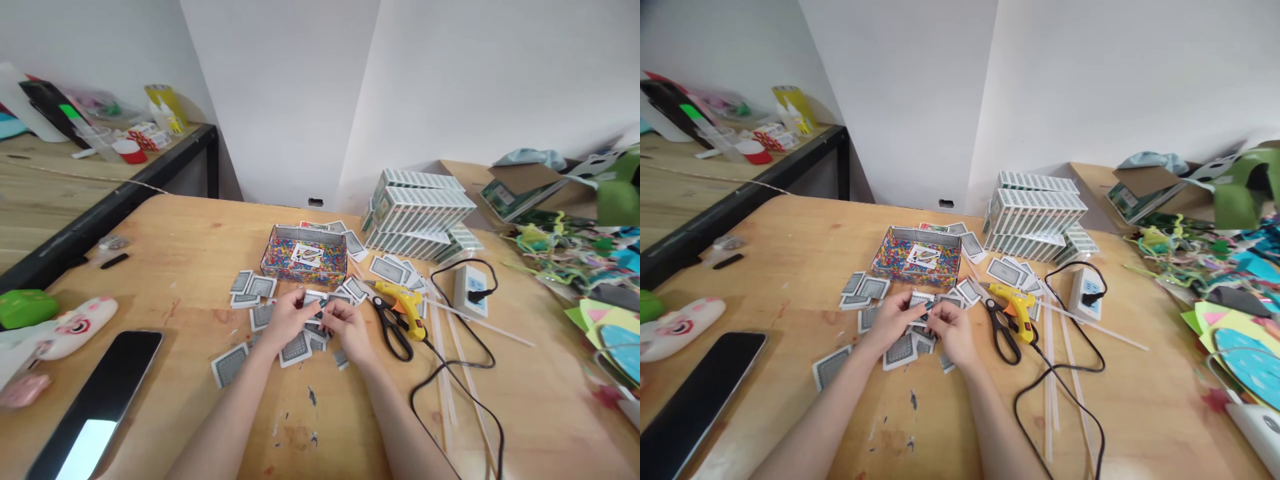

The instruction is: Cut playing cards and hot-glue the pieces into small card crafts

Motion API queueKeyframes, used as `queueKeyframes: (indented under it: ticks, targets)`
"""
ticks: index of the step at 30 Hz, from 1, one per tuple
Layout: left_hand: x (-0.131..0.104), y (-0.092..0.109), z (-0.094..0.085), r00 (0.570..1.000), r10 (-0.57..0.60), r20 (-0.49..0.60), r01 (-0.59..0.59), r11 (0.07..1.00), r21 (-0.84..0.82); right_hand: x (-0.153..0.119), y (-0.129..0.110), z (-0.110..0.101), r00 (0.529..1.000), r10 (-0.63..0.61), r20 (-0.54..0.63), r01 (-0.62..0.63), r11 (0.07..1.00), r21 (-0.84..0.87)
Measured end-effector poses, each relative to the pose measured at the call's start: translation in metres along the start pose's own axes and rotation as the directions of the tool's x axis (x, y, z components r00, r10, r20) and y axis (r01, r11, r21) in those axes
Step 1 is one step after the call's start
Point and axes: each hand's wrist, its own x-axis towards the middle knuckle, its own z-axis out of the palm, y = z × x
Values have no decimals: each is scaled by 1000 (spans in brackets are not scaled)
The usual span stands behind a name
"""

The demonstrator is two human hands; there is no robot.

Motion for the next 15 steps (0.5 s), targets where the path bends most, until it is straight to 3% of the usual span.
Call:
queueKeyframes:
  ticks: [15]
  targets:
    - [0,0,2,999,-15,-33,16,999,30,1,0,0,999,22,-47,-20,999,46]
